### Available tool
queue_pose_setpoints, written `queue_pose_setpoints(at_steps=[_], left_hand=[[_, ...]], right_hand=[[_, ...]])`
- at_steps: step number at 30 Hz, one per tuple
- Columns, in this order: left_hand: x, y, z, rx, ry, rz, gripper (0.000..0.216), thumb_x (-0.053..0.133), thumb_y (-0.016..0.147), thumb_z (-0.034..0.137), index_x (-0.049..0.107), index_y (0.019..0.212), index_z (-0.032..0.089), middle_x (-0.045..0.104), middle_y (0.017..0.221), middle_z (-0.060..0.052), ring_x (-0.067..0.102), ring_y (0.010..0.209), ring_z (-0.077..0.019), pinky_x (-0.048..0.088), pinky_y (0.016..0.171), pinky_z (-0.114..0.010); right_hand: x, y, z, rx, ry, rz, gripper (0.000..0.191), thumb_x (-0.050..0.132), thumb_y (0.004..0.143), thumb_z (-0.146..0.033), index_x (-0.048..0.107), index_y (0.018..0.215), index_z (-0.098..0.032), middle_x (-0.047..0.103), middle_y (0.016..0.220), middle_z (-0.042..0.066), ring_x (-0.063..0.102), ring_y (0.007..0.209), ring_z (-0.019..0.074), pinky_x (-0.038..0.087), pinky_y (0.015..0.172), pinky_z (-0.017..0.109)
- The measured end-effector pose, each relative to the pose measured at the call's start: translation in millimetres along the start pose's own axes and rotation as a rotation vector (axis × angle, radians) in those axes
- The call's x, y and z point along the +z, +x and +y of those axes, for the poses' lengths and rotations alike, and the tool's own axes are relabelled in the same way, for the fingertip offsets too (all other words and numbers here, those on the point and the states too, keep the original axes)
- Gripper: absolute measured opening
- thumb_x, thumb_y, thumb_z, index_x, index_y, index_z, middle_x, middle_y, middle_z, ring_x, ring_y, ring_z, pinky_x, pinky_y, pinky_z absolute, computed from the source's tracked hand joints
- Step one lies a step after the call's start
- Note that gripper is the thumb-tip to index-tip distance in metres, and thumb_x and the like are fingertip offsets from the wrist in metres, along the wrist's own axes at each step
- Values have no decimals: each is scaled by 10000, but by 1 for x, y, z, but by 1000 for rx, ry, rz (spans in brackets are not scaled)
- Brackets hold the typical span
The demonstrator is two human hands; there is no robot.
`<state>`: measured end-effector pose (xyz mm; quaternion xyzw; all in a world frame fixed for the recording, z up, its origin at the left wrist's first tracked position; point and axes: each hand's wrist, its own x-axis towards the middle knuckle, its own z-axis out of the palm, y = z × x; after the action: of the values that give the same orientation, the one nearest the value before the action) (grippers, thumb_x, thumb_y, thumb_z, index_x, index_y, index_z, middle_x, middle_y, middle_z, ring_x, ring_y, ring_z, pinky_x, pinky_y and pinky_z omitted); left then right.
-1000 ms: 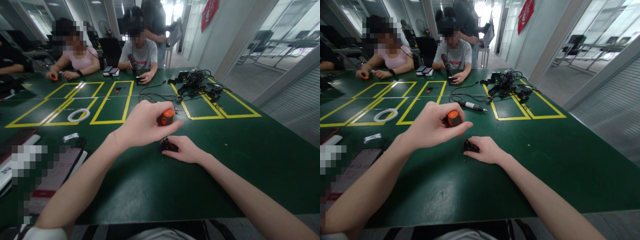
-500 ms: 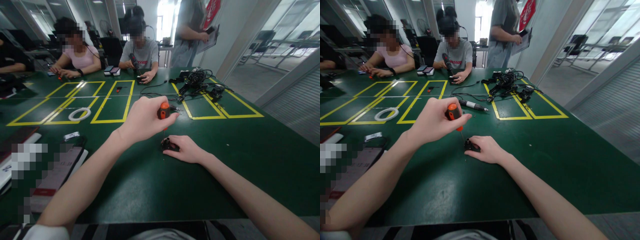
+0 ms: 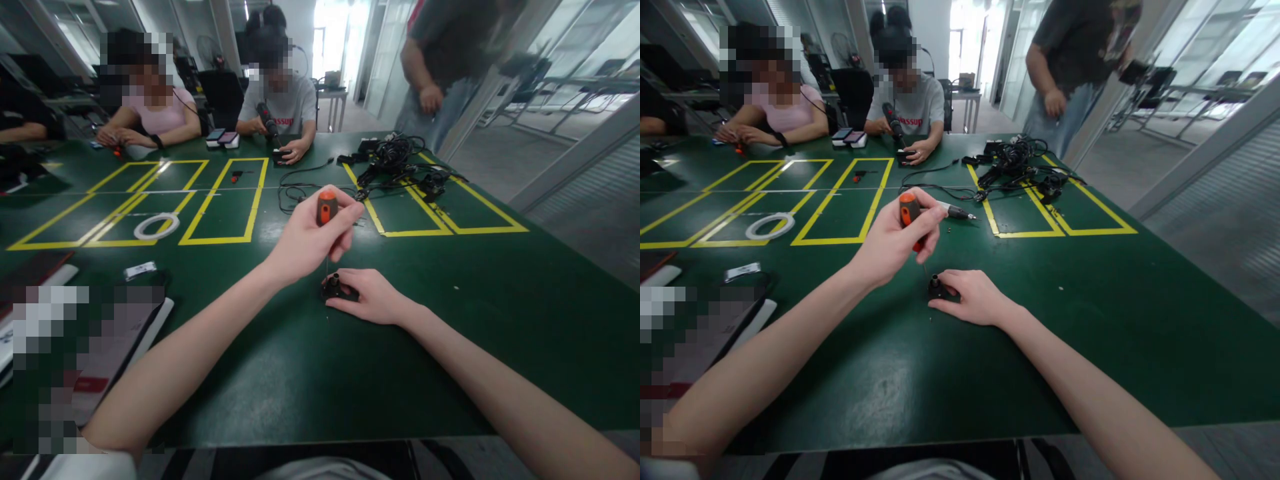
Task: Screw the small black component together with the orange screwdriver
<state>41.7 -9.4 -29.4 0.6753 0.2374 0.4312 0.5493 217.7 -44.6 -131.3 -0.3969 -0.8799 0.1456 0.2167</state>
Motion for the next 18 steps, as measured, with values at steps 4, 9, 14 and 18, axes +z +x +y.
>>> queue_pose_setpoints(at_steps=[4,9,14,18], left_hand=[[2,-2,7,-65,-49,-29,464,545,995,600,437,748,223,283,540,91,292,432,-76,283,441,-238],[0,-3,19,-98,19,-78,570,299,1036,669,467,730,219,377,571,27,448,495,-128,434,503,-288],[-8,-2,22,-130,-25,-110,370,515,973,500,530,772,191,626,765,-39,655,720,-159,565,686,-288],[-10,-3,24,-131,-117,-80,275,659,876,353,460,766,199,681,835,-29,713,807,-158,576,733,-272]], right_hand=[[1,0,1,-6,-4,1,368,629,992,-510,557,798,-205,582,706,3,534,607,157,348,597,263],[2,-1,2,-1,-7,7,388,614,997,-529,569,802,-197,592,719,6,530,611,154,345,605,266],[0,-1,2,3,-12,-11,378,599,1007,-531,626,860,-183,610,755,21,553,642,165,369,624,273],[-1,0,2,4,-13,-15,382,599,1007,-529,616,842,-185,609,751,20,557,648,168,371,629,273]])
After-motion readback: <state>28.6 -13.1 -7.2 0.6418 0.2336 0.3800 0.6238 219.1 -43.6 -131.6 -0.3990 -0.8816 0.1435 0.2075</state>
